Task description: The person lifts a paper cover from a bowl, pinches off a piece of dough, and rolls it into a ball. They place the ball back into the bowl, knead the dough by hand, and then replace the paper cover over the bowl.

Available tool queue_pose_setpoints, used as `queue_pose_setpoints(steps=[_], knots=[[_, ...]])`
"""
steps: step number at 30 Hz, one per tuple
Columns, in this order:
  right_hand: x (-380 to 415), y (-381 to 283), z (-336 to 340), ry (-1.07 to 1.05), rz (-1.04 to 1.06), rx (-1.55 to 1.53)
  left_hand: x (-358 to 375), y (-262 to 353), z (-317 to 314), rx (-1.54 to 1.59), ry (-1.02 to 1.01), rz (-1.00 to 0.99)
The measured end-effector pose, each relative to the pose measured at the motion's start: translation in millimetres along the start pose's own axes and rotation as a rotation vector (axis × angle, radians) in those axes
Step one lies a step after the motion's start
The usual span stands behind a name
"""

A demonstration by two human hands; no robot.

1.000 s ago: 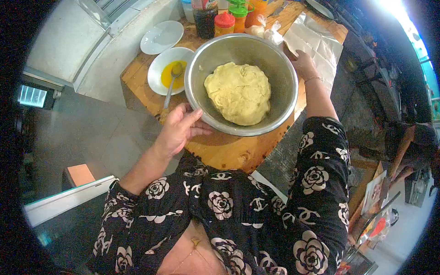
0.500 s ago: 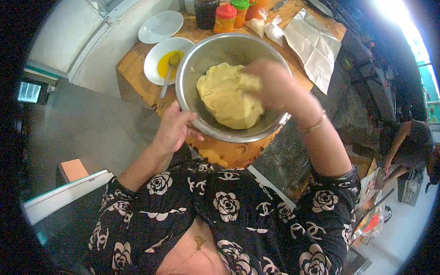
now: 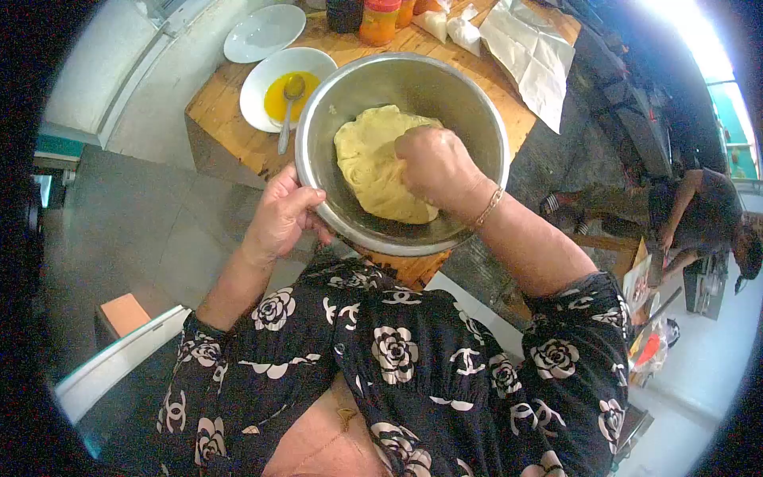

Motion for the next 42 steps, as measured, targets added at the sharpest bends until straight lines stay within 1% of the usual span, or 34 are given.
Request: queue_pose_setpoints(steps=[1,4,7,8,11,12,15,16,17,19,20,21,23,24,27,28,30,31,32,35,37,38,39,41,42], knots=[[1,5,4,0.064,-0.042,-0.067,0,1,0,-0.005,-0.007,0.005],[7,30,12,0.088,-0.266,-0.287,-6,6,-3,0.028,0.004,0.016],[19,36,16,0.151,-0.398,-0.537,-7,7,-1,0.001,-0.024,0.03],[21,32,21,0.176,-0.447,-0.539,-6,9,2,-0.01,-0.033,0.039],[29,47,15,0.267,-0.46,-0.654,-9,14,2,-0.007,-0.06,0.049],[31,42,19,0.226,-0.498,-0.571,-8,14,5,-0.019,-0.068,0.058],[31,26,32,0.285,-0.485,-0.612,-10,13,9,-0.049,-0.091,0.089],[31,15,41,0.213,-0.455,-0.581,-10,13,9,-0.055,-0.097,0.094],[37,15,58,0.192,-0.415,-0.509,-16,12,-4,-0.067,-0.099,0.088],[34,-5,70,0.139,-0.362,-0.36,-17,10,0,-0.072,-0.118,0.098],[33,-1,58,0.046,-0.354,-0.247,-19,9,1,-0.078,-0.126,0.099],[36,-2,46,0.079,-0.353,-0.097,-21,9,2,-0.083,-0.134,0.106],[31,8,4,-0.1,-0.469,0.058,-24,7,4,-0.091,-0.148,0.12],[28,15,4,0.011,-0.339,0.064,-30,6,-6,-0.096,-0.144,0.121],[36,32,6,0.157,-0.443,-0.173,-31,8,-6,-0.109,-0.158,0.131],[42,37,7,0.243,-0.518,-0.393,-32,8,-6,-0.114,-0.174,0.133],[52,39,11,0.297,-0.643,-0.558,-32,9,-8,-0.118,-0.185,0.138],[61,46,17,0.325,-0.69,-0.645,-33,12,-20,-0.123,-0.171,0.127],[64,49,11,0.373,-0.693,-0.699,-33,14,-20,-0.13,-0.165,0.122],[63,37,18,0.334,-0.733,-0.668,-34,15,-16,-0.124,-0.18,0.133],[59,22,36,0.368,-0.533,-0.461,-34,16,-14,-0.13,-0.189,0.133],[71,21,56,0.396,-0.407,-0.362,-31,17,-35,-0.147,-0.178,0.112],[80,34,51,0.355,-0.407,-0.261,-40,12,-45,-0.154,-0.168,0.122],[80,30,47,0.261,-0.408,-0.015,-39,11,-53,-0.149,-0.186,0.12],[73,37,30,0.094,-0.534,-0.166,-40,11,-55,-0.157,-0.189,0.123]])
Point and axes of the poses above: each hand's wrist, its own x-axis away from the middle knuckle, its own z-axis out of the back of the hand, y = z × x, the point moved 7 cm from there along -x, towards the middle knuckle, and after that the axes turned 11 degrees about z, right-handed, at the moved point
